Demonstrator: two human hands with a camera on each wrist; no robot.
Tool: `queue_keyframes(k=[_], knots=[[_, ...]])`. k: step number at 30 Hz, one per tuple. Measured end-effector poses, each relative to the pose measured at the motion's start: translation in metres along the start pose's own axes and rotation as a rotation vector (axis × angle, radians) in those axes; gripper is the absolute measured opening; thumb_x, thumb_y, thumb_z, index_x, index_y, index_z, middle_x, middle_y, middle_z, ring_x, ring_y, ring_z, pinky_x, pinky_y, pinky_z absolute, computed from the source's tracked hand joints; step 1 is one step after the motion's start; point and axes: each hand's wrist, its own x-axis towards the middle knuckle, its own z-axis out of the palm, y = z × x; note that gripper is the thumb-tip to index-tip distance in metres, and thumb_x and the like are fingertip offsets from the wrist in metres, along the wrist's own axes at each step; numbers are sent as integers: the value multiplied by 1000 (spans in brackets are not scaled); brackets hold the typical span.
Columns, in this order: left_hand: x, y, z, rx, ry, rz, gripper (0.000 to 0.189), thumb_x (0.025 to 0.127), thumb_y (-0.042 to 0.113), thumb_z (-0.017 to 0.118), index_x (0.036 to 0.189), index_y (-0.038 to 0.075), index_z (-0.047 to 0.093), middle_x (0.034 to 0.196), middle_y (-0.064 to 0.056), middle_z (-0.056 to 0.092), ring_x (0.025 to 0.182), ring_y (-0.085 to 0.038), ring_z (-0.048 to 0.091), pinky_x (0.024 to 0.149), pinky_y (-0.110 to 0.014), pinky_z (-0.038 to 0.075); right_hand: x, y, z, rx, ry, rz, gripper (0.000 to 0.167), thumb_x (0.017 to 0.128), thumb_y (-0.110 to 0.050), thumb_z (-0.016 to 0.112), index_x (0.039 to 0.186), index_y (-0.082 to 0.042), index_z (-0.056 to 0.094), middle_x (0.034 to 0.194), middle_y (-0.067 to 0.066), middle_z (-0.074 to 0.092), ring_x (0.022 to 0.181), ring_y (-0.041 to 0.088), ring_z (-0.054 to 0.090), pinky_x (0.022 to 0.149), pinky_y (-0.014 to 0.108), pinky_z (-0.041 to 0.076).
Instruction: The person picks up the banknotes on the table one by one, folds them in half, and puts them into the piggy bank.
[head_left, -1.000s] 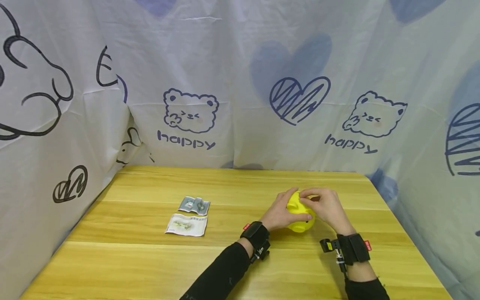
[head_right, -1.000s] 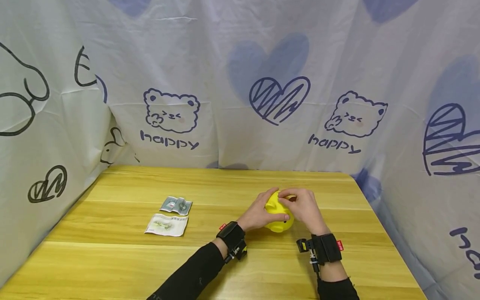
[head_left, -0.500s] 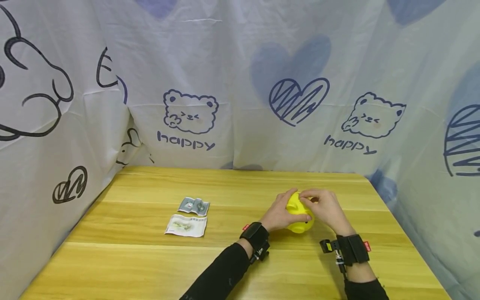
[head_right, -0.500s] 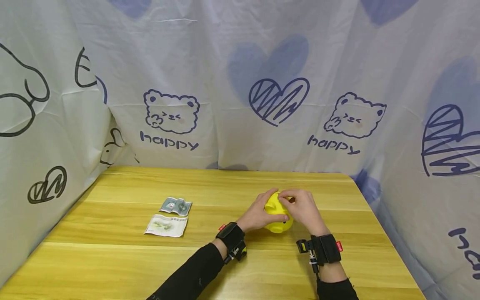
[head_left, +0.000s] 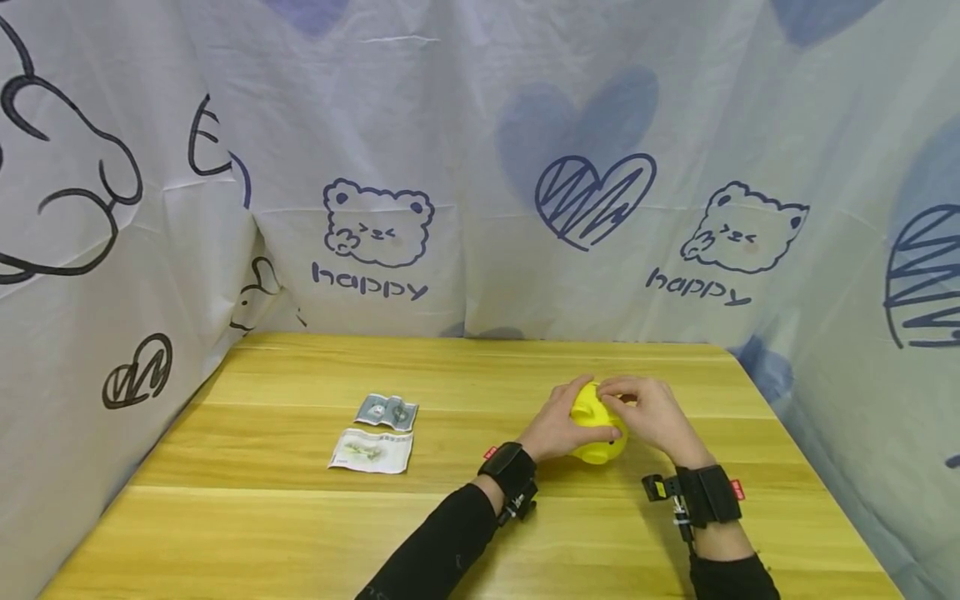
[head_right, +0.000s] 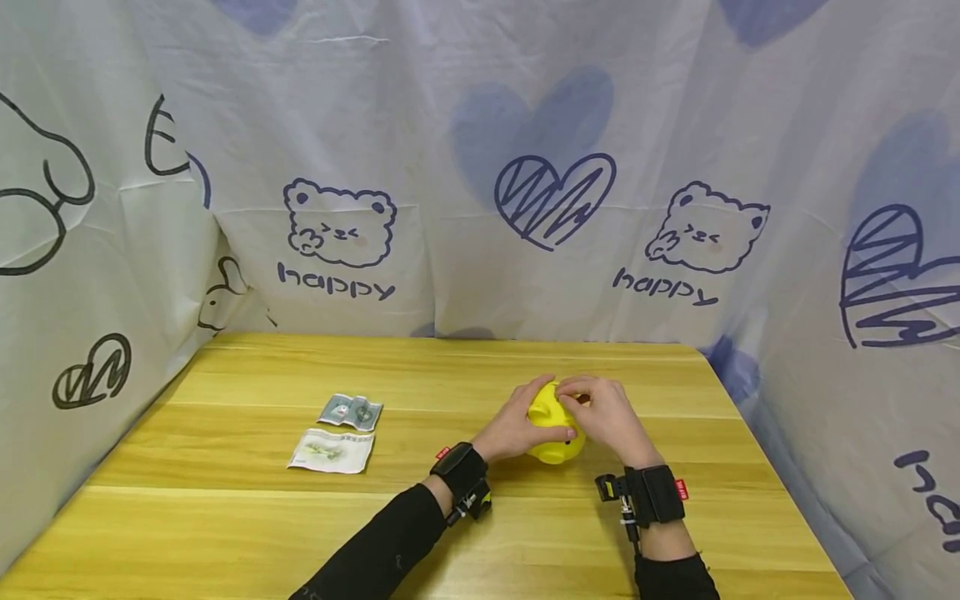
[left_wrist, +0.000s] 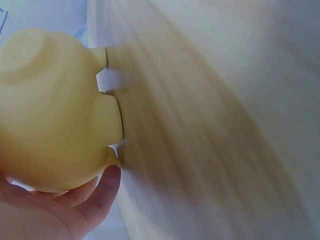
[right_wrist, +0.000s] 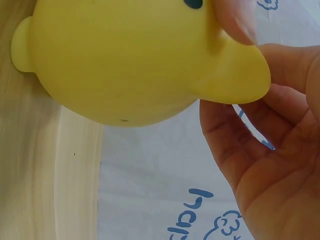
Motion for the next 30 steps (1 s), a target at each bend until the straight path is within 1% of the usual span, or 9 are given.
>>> queue_keyframes(k=[8,14,18,22,25,30], knots=[[-1,0,0,6,1,-3,93,80,56,75,155,35,23,154,-9,32,109,-16,53,84,-27,51,-1,-2,-1,0,5,-5,18,93,-11,66,106,-5,76,114,15,71,102,33,68,84,47,57],[-1,0,0,-8,6,1,93,79,56,75,155,35,24,153,-9,32,107,-15,53,83,-26,50,-2,-3,-3,-4,-5,-8,20,94,-11,62,108,-7,75,111,13,73,102,32,68,85,50,56],[-2,0,-1,-16,9,5,93,80,54,75,155,35,24,153,-9,32,107,-15,53,84,-26,50,-1,-4,-3,-25,0,-26,20,94,-8,61,107,-7,76,110,13,73,98,30,68,83,49,57],[-3,1,-2,-4,11,4,92,81,54,75,155,34,25,153,-9,33,112,-17,53,86,-27,50,-1,-5,-2,-45,16,-38,20,93,-6,61,107,-7,76,109,14,73,98,31,69,82,49,57],[-3,1,-2,13,7,-2,93,81,56,74,155,33,23,154,-10,33,117,-19,52,89,-29,50,-1,-4,-1,-46,27,-29,20,93,-6,61,107,-6,75,110,15,73,100,33,68,84,50,56],[-4,1,-3,65,3,-1,96,81,61,70,157,30,20,155,-10,33,127,-23,49,97,-36,49,-1,-1,0,-43,31,-19,21,95,-7,60,111,-5,74,113,17,72,103,35,68,85,51,56]])
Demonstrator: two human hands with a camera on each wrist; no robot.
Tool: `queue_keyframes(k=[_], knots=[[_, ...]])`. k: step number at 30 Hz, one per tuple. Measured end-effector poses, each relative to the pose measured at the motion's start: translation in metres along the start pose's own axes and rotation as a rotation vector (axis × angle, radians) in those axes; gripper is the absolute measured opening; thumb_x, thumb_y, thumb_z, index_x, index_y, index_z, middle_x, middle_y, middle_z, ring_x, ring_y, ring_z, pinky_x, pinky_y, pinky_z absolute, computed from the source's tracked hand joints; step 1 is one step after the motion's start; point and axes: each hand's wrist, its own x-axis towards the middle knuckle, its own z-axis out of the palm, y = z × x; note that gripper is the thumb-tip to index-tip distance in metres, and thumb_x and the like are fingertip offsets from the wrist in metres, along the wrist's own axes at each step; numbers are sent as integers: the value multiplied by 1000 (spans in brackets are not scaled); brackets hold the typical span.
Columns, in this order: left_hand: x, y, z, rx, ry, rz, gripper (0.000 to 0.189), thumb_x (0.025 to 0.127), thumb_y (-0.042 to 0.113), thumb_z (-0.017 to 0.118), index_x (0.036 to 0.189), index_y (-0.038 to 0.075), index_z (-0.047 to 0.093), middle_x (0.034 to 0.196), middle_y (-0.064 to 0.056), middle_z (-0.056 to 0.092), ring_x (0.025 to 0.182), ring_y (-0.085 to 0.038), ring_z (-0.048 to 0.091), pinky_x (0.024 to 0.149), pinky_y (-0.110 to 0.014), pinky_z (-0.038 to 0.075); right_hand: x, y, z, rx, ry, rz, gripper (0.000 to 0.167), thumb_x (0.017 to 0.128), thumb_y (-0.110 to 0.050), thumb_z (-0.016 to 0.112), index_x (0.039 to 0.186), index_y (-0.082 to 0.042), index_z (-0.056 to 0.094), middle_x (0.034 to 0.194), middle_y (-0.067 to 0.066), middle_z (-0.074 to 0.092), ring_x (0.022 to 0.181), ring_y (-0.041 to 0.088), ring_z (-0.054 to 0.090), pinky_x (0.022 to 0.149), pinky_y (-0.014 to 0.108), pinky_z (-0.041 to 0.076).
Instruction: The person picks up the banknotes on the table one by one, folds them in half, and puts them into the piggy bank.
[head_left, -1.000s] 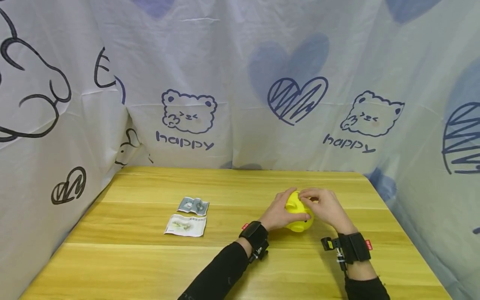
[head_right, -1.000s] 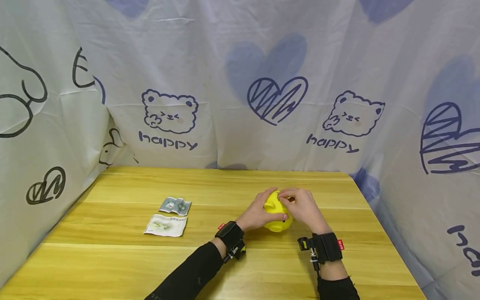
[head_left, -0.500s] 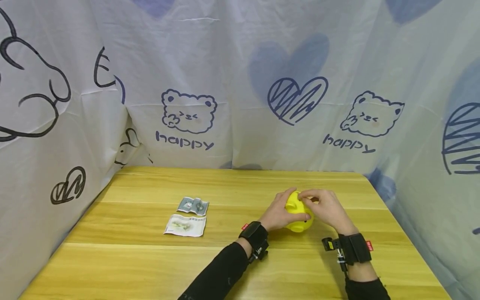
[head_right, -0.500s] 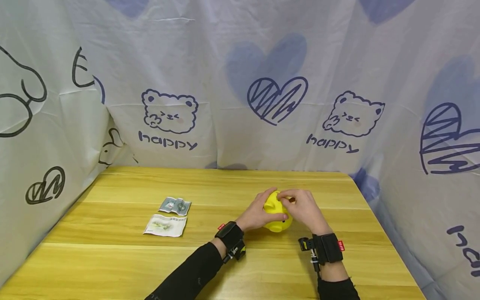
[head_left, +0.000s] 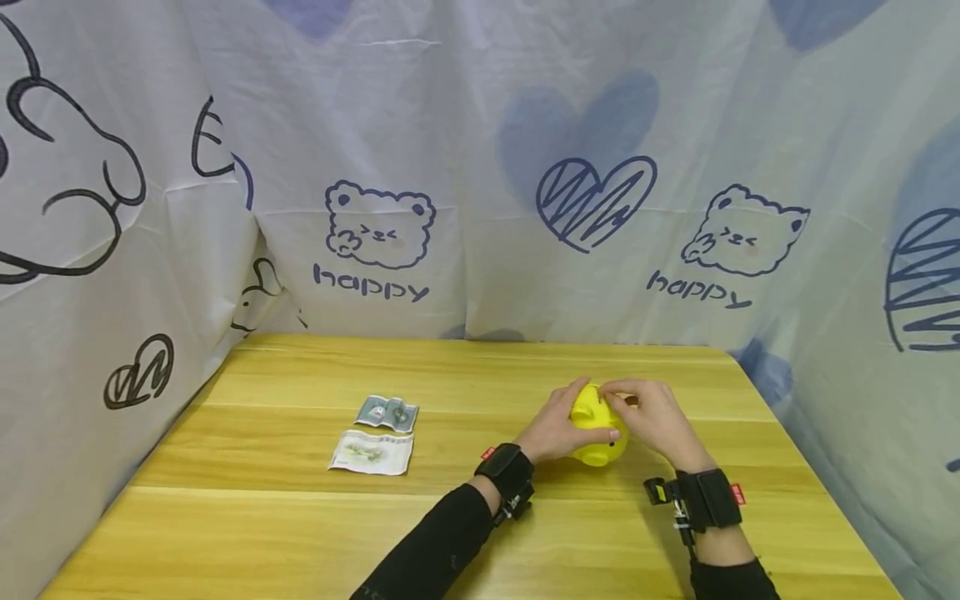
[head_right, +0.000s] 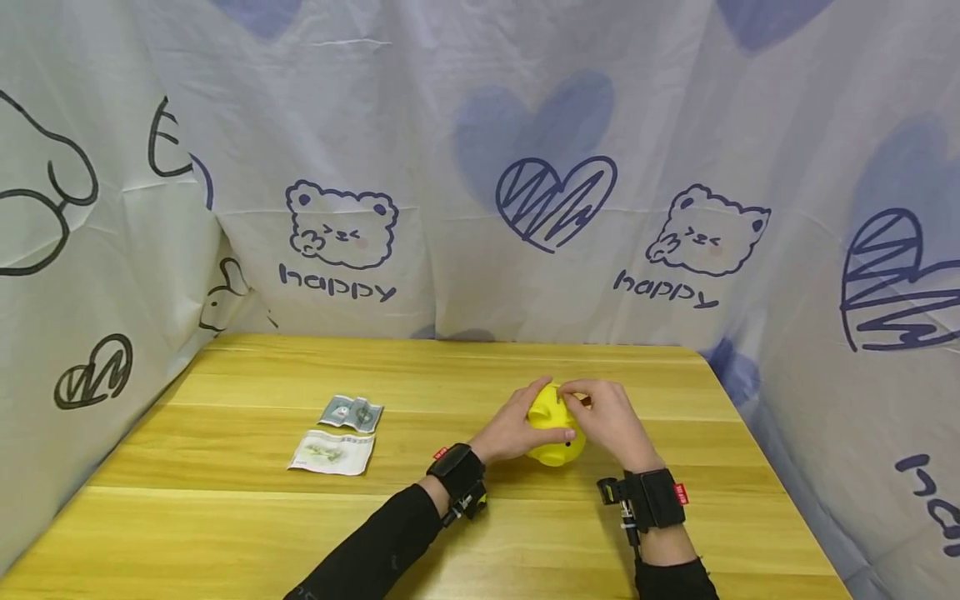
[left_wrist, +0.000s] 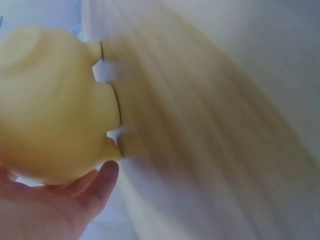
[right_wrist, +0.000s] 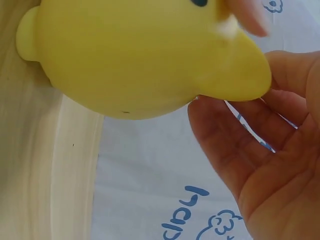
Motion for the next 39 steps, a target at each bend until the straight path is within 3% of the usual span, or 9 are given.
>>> queue_keyframes(k=[5,11,15,24,32,39], knots=[[-3,0,-4,60,-10,10,96,83,65,66,158,30,17,156,-9,33,130,-22,47,98,-37,48,1,2,2,-23,23,-7,24,97,-11,59,115,-2,71,115,18,71,105,35,67,84,51,56],[-6,0,-9,115,-29,17,94,84,67,62,158,30,16,156,-9,33,123,-20,51,95,-36,49,1,3,3,-70,65,-12,26,98,-15,58,117,-1,70,114,19,70,94,32,69,81,50,56],[-10,0,-14,142,-34,37,91,86,65,60,158,29,18,156,-10,34,128,-21,49,100,-38,47,0,4,4,-80,69,-6,27,98,-16,59,117,-1,69,115,20,70,103,36,68,84,53,55],[-23,-4,-28,235,-13,104,79,93,60,55,156,20,27,153,-10,40,138,-23,43,112,-44,40,1,1,7,-88,87,-16,26,98,-20,59,116,-3,70,114,18,71,105,37,67,87,54,54],[-43,-8,-39,229,-36,110,76,92,56,60,152,16,35,153,-8,41,139,-24,42,111,-46,40,1,-1,8,-93,125,-49,22,97,-18,61,110,-4,73,108,16,72,99,34,68,83,52,56],[-55,-12,-53,232,4,109,75,92,52,62,152,16,35,153,-7,42,140,-26,41,112,-48,39,1,-3,10,-78,114,-47,22,98,-18,61,110,-4,73,108,15,72,99,32,68,82,50,56]])
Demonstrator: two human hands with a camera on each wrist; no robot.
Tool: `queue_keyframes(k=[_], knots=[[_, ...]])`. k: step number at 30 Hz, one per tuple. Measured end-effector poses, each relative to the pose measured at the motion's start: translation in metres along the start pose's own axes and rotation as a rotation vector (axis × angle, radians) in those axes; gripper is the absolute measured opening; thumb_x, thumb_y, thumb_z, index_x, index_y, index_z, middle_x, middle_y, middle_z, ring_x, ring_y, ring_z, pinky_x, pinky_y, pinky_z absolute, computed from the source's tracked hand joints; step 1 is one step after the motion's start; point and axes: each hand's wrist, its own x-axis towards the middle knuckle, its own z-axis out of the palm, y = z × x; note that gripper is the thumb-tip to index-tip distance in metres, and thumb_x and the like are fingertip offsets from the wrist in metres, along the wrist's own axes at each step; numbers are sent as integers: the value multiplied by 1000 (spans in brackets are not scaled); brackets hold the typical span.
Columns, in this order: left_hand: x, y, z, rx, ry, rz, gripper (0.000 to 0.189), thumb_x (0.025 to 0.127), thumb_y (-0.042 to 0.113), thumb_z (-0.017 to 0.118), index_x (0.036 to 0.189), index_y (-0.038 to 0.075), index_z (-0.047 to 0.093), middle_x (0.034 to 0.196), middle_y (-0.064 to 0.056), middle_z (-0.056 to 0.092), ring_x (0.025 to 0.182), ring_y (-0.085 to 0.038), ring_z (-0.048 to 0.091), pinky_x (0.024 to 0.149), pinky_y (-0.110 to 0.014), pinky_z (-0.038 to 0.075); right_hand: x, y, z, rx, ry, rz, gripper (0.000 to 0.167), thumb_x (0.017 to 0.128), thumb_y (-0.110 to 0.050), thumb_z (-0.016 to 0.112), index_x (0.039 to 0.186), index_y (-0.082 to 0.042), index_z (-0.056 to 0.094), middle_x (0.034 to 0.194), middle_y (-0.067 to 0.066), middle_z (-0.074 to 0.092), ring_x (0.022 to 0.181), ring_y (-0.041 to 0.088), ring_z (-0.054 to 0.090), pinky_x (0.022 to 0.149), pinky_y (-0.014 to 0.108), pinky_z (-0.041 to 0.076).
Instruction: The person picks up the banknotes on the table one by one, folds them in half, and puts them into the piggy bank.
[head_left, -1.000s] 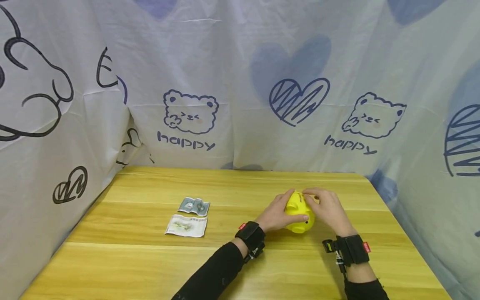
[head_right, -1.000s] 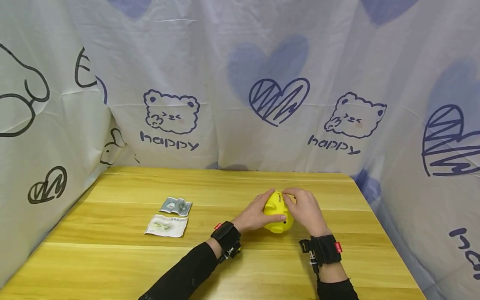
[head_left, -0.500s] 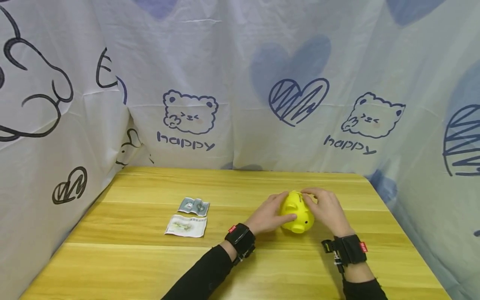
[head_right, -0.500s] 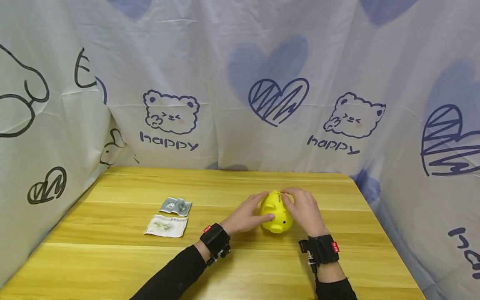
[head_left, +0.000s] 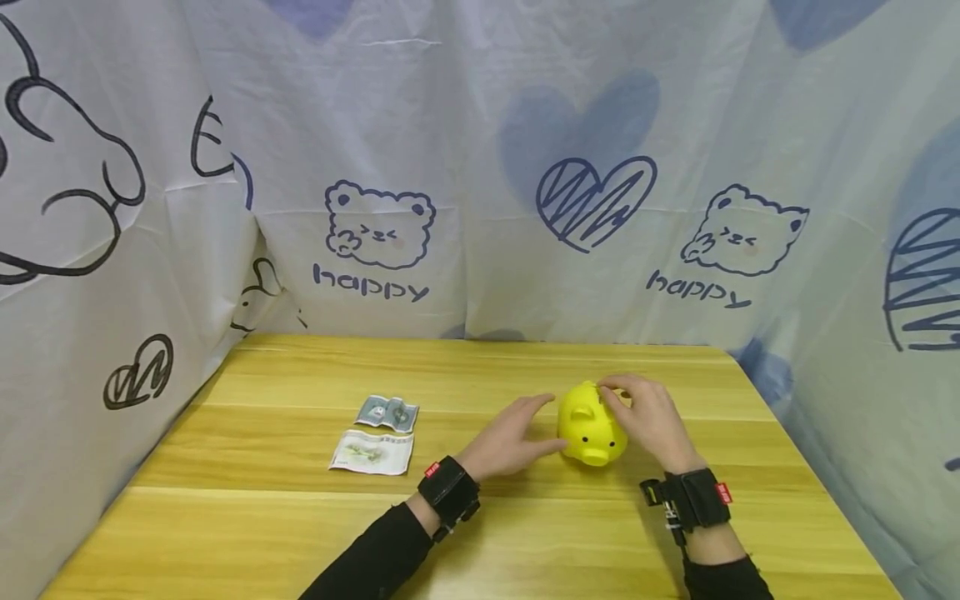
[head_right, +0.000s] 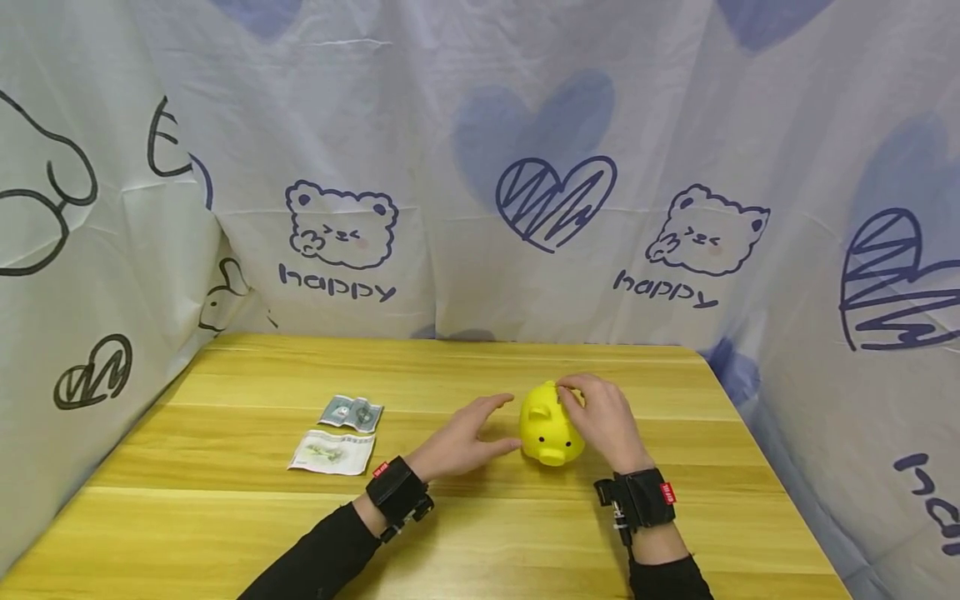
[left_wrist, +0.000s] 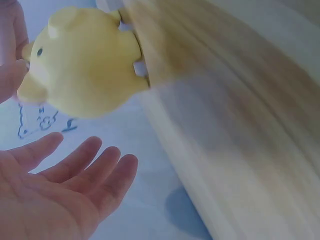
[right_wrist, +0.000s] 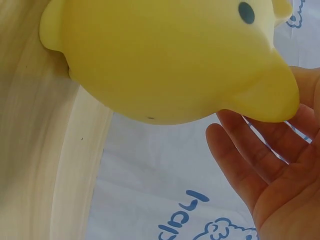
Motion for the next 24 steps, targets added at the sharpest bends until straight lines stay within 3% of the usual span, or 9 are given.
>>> queue_keyframes(k=[15,24], knots=[[-27,-13,-25,59,51,29,61,95,46,61,144,11,48,143,-8,54,127,-26,54,105,-43,46,-2,-1,3,8,24,-54,18,96,-13,63,107,-4,73,105,15,73,94,30,69,79,48,58],[-44,-27,-40,63,95,16,46,95,43,62,129,11,63,127,-7,66,116,-23,62,96,-41,51,0,-13,11,-25,35,-94,15,93,-14,67,104,-6,74,101,11,74,93,28,69,82,46,57]])
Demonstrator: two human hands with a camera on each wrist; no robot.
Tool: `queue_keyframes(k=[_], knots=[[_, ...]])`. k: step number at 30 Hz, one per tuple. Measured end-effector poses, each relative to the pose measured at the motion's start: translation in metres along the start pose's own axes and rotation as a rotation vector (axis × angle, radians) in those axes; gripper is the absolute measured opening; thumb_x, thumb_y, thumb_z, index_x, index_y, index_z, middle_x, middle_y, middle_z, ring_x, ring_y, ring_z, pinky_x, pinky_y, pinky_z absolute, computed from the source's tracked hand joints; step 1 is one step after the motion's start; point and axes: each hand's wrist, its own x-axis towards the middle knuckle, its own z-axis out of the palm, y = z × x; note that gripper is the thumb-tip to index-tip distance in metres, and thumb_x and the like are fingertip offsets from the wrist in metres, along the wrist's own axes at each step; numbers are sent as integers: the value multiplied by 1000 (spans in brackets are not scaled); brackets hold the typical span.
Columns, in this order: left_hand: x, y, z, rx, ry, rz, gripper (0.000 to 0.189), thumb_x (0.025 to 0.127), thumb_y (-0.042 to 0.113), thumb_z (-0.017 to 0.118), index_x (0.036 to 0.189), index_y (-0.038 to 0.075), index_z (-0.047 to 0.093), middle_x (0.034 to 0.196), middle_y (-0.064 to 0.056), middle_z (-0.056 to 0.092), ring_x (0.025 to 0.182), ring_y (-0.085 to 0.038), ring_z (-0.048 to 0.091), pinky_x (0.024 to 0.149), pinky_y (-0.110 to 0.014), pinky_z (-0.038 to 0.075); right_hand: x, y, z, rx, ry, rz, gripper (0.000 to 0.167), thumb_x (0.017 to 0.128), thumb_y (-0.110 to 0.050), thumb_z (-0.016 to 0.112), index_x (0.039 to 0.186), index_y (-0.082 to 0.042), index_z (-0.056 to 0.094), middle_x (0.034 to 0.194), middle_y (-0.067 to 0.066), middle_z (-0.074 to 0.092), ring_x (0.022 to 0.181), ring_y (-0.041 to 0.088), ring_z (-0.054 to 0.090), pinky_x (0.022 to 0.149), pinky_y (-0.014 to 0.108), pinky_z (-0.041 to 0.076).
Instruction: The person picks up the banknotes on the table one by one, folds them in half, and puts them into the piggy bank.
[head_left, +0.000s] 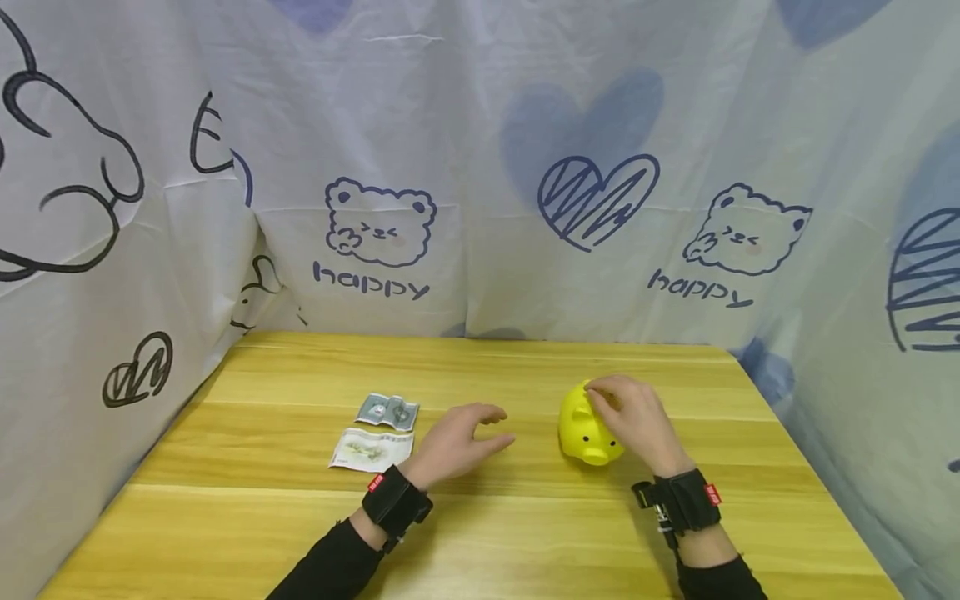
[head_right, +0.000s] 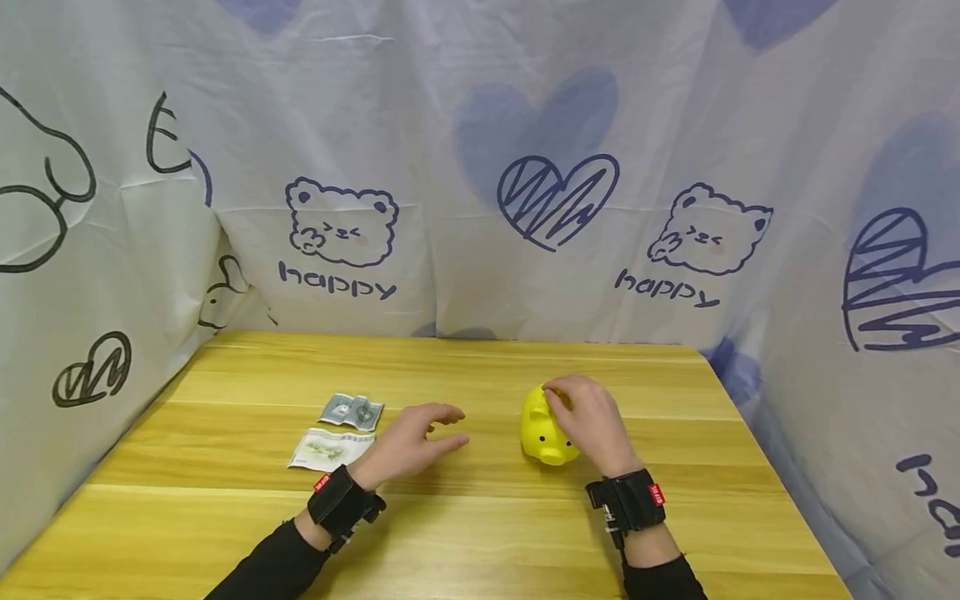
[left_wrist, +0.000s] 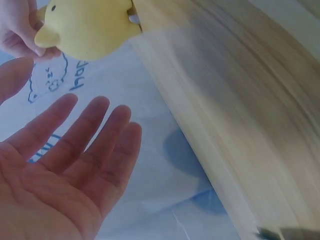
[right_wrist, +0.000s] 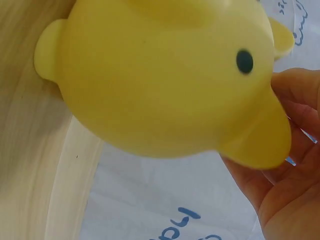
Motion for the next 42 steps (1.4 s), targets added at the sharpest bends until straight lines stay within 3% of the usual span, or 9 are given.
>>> queue_keyframes(k=[9,17,24,31,42], knots=[[-9,-15,-24,-39,57,-4,37,95,37,64,119,9,68,114,-12,70,105,-24,66,89,-42,54,2,-14,8,-3,13,-66,15,92,-12,68,104,-7,75,100,8,74,93,25,69,82,41,57],[-12,-27,-38,4,58,-41,31,94,36,65,115,12,70,107,-5,72,97,-18,66,85,-37,54,1,-26,13,-2,-34,-93,17,92,-13,68,107,-11,75,104,6,74,94,22,69,80,37,58],[-15,-36,-50,23,28,-47,32,94,35,66,115,11,70,102,-1,71,93,-15,65,83,-35,54,6,-42,21,-15,-115,-53,17,94,-18,67,107,-13,76,105,4,74,97,22,70,84,40,57],[-23,-46,-57,31,-39,-67,36,94,33,66,118,5,69,110,-11,71,96,-19,64,84,-37,54,15,-54,27,17,-200,-59,18,96,-19,65,107,-11,76,105,4,75,96,21,70,84,40,57],[-27,-56,-69,28,-76,-106,41,92,30,69,123,3,65,118,-15,68,104,-28,64,87,-41,53,26,-69,39,39,-352,-42,24,97,-24,63,115,-11,72,108,2,74,100,18,69,88,37,56]])
